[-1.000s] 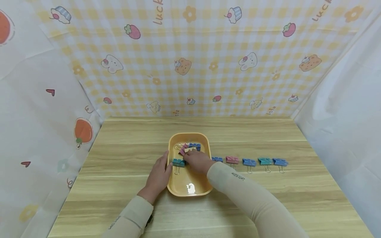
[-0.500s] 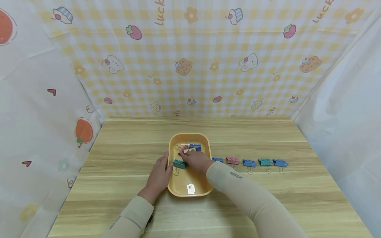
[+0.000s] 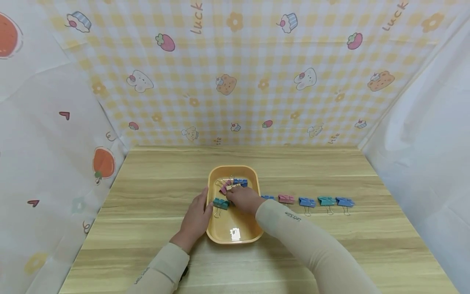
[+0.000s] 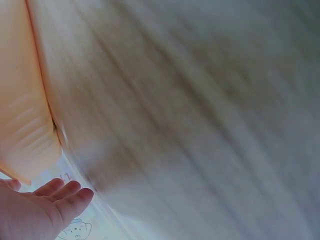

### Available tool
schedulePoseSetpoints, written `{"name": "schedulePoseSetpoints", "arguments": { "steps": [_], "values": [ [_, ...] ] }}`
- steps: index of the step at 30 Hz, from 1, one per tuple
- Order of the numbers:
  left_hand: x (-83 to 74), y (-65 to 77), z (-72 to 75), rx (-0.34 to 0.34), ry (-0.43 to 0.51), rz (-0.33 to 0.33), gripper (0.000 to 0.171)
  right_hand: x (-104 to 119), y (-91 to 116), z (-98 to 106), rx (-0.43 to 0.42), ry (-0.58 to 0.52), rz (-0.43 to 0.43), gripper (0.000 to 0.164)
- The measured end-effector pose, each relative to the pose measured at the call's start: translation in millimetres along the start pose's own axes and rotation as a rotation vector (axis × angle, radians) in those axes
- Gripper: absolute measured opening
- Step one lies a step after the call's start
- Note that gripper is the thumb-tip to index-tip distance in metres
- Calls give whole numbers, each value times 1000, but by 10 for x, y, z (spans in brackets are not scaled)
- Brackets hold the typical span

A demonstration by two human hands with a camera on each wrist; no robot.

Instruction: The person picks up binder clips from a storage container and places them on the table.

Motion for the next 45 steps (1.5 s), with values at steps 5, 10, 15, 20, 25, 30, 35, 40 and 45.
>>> {"name": "schedulePoseSetpoints", "arguments": {
  "steps": [5,10,15,20,25,30,35,40,45],
  "values": [
    [6,2,1,7,6,10,60,-4,8,13,9,-8,11,22],
    [19,-4,-9,15,-1,16,60,0,6,31,31,-5,2,22],
    [19,-9,-9,16,-3,15,60,0,29,91,-13,-29,11,27],
    [24,-10,-9,14,0,14,60,-16,79,135,-47,-97,9,29],
    [24,-10,-8,14,2,12,60,-15,160,220,-73,-150,-6,25],
    [25,-9,-14,7,1,7,60,-44,257,283,-110,-178,-18,24],
    [18,-7,-12,9,-1,6,60,-111,340,305,-184,-183,1,20],
    [16,-5,3,13,5,8,60,-133,425,395,-250,-207,19,16],
    [16,-11,2,21,-5,10,60,-147,510,485,-269,-227,-3,19]
  ]
}}
Point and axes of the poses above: each hand's wrist, its own y-axis away from the middle knuckle, its own z-axis out of the back of the hand, x = y × z, the point moved 1 cm from there along -y, towards the middle knuckle, and after that the axes turned 6 degrees about -y, right-handed, at the moved point
